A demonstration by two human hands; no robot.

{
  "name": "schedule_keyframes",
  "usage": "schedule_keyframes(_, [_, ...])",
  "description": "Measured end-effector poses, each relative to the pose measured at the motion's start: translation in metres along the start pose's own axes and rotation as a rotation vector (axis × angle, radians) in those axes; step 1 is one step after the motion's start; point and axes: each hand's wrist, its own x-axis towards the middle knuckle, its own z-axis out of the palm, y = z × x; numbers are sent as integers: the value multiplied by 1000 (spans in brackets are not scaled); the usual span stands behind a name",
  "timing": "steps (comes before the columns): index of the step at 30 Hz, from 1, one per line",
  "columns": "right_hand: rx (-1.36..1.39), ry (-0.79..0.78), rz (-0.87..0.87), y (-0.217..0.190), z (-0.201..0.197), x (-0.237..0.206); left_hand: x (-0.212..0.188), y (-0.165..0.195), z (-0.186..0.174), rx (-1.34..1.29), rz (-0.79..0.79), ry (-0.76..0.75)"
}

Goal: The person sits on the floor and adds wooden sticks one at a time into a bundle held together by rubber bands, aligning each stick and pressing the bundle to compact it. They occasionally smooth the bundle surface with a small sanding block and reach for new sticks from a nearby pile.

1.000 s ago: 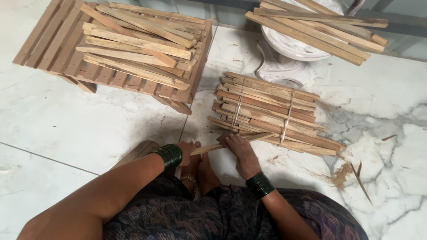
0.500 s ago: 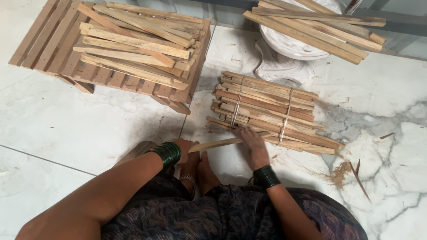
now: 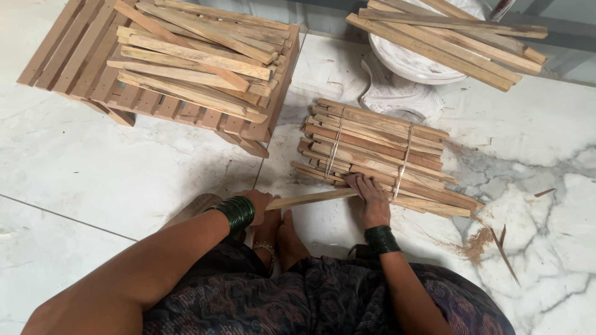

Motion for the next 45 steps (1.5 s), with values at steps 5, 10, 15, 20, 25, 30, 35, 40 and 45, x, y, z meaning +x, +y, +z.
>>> schedule_keyframes(5, [10,-31,-181,-31,6,-11,11,-7,9,-2,27,5])
schedule_keyframes(10, [16,-58,-166,-34,4,-10,11,-5,15,-17,78,71])
schedule_keyframes(15, [-45,-30,-71,-2,-2,2,-10,-5,13,-124,60,185])
schedule_keyframes(20, [-62,-58,-41,-8,-6,3,-19,-2,7,-137,79,159])
schedule_keyframes(25, [120,-45,-252,-55,-4,-14,-10,0,10,-144,61,78])
schedule_keyframes(30, [82,-116,-198,-43,-3,-8,-7,0,12,-140,125,103])
schedule_keyframes(35, [18,33,-73,-5,-11,8,-6,-3,3,-98,47,101])
schedule_keyframes(40, [132,-36,-229,-36,6,-13,-2,-7,7,-106,78,117])
schedule_keyframes(45, [151,-8,-250,-45,7,-21,-1,-3,16,-165,164,143])
